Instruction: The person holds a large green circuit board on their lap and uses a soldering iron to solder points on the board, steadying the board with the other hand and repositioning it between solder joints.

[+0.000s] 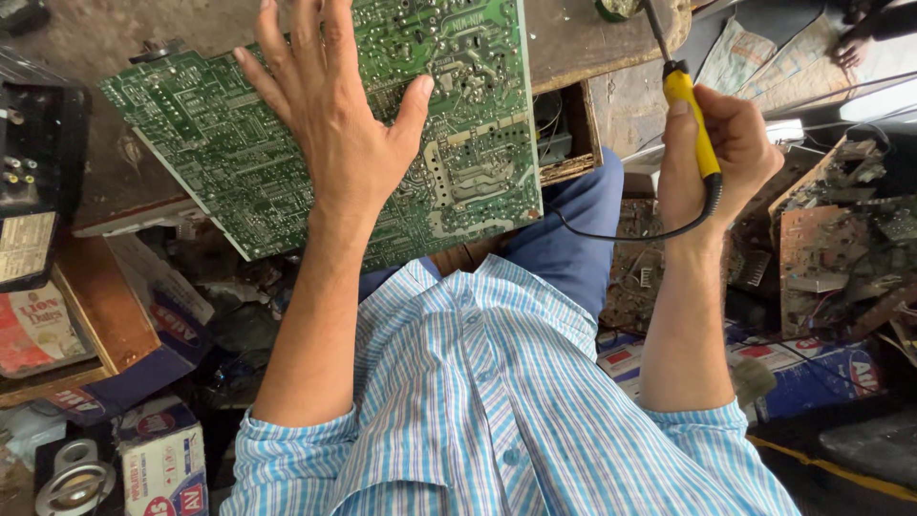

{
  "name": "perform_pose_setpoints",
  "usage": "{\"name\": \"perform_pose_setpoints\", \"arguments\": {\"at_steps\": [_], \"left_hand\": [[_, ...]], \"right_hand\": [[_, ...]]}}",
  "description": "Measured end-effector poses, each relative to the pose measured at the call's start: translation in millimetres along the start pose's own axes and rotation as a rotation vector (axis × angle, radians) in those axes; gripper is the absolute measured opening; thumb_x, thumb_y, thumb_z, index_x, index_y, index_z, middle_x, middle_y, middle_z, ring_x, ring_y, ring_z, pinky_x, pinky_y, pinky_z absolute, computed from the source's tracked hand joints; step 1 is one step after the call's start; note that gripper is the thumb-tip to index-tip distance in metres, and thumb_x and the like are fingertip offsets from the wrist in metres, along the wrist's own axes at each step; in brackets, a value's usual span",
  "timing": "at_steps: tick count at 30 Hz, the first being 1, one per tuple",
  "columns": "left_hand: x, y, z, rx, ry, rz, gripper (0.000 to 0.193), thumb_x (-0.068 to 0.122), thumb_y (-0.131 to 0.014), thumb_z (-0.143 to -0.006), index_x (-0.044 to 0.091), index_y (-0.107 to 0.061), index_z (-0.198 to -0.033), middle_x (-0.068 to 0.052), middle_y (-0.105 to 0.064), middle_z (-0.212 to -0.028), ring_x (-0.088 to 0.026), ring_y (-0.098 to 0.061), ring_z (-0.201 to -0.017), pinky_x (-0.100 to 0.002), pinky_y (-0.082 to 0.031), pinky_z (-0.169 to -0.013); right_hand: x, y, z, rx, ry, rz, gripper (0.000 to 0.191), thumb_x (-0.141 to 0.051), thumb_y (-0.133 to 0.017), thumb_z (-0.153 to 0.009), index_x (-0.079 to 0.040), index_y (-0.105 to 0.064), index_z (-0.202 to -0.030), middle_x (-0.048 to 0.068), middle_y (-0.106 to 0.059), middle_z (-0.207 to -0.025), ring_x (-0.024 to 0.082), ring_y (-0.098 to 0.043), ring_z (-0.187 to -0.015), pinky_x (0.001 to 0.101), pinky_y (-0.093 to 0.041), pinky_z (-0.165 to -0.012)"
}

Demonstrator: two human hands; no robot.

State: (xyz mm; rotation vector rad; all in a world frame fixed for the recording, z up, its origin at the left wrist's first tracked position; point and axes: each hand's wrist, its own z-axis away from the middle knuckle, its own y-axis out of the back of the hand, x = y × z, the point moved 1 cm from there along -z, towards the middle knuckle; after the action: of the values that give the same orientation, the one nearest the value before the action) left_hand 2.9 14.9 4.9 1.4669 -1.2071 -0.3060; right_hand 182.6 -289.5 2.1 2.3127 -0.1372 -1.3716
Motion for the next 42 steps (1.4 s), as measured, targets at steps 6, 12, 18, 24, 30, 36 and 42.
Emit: {"name": "perform_pose_setpoints", "arguments": {"at_steps": [6, 12, 18, 24, 30, 36, 42], "left_hand": [[-0.9, -0.5, 1.0, -0.024, 0.021, -0.004, 0.097, 0.058, -0.078, -0.097, 0.011, -0.026, -0.164, -0.016, -0.027, -0.17, -0.044, -0.015, -0.159, -0.073, -0.002, -0.129], [-4.8, -5.0, 0.3, -0.044, 0.021, -0.067, 0.095, 0.061, -0.074, -0.1, 0.012, -0.025, -0.164, -0.019, -0.023, -0.171, -0.046, -0.01, -0.159, -0.072, 0.0, -0.13], [1.6, -5.9, -1.4, -0.053, 0.051, -0.077, 0.096, 0.061, -0.075, -0.097, 0.01, -0.026, -0.162, -0.022, -0.024, -0.169, -0.048, -0.012, -0.158, -0.07, 0.0, -0.128], [7.6, -3.0, -3.0, 0.004, 0.006, -0.073, 0.089, 0.058, -0.078, -0.098, 0.012, -0.033, -0.159, -0.023, -0.029, -0.165, -0.048, -0.017, -0.156, -0.07, -0.002, -0.128], [6.9, -7.8, -3.6, -0.013, 0.008, -0.056, 0.089, 0.056, -0.078, -0.098, 0.01, -0.032, -0.158, -0.023, -0.033, -0.163, -0.048, -0.02, -0.154, -0.071, -0.003, -0.127], [5.5, -14.4, -2.6, -0.029, 0.013, -0.038, 0.088, 0.056, -0.082, -0.1, 0.01, -0.033, -0.158, -0.022, -0.034, -0.163, -0.047, -0.021, -0.154, -0.071, -0.003, -0.127], [7.0, -19.0, -6.0, 0.007, -0.004, -0.043, 0.089, 0.057, -0.078, -0.097, 0.01, -0.034, -0.158, -0.024, -0.033, -0.163, -0.049, -0.019, -0.153, -0.072, 0.0, -0.125]], "right_hand": [[-1.9, 1.9, -8.7, -0.028, 0.043, 0.041, 0.011, -0.002, -0.072, -0.11, 0.009, -0.071, -0.111, 0.011, -0.076, -0.094, 0.01, -0.07, -0.083, 0.0201, -0.056, -0.072], [-24.1, 12.2, -4.4, 0.114, 0.298, 0.072, 0.024, -0.014, -0.071, -0.107, 0.009, -0.07, -0.108, 0.013, -0.073, -0.089, 0.015, -0.071, -0.075, 0.0261, -0.055, -0.062], [-29.1, 3.3, 16.8, 0.058, 0.258, 0.042, 0.032, -0.024, -0.077, -0.113, 0.007, -0.07, -0.108, 0.02, -0.074, -0.099, 0.023, -0.07, -0.078, 0.0331, -0.056, -0.068], [-30.4, -5.0, 56.6, -0.035, -0.01, -0.5, 0.046, -0.04, -0.072, -0.108, 0.004, -0.063, -0.118, 0.018, -0.072, -0.104, 0.023, -0.075, -0.081, 0.0316, -0.062, -0.068], [-37.1, -5.7, 75.1, -0.172, 0.092, -0.411, 0.041, -0.036, -0.073, -0.108, 0.001, -0.066, -0.122, 0.019, -0.072, -0.102, 0.021, -0.074, -0.08, 0.0293, -0.06, -0.068], [-51.8, -11.2, 77.9, -0.158, 0.251, -0.214, 0.026, -0.012, -0.08, -0.103, 0.004, -0.066, -0.118, 0.02, -0.072, -0.103, 0.02, -0.072, -0.076, 0.0264, -0.057, -0.065], [-72.5, -15.4, 69.4, -0.193, 0.389, -0.049, 0.019, -0.004, -0.079, -0.095, 0.006, -0.071, -0.109, 0.017, -0.071, -0.089, 0.018, -0.065, -0.069, 0.0266, -0.05, -0.058]]}}
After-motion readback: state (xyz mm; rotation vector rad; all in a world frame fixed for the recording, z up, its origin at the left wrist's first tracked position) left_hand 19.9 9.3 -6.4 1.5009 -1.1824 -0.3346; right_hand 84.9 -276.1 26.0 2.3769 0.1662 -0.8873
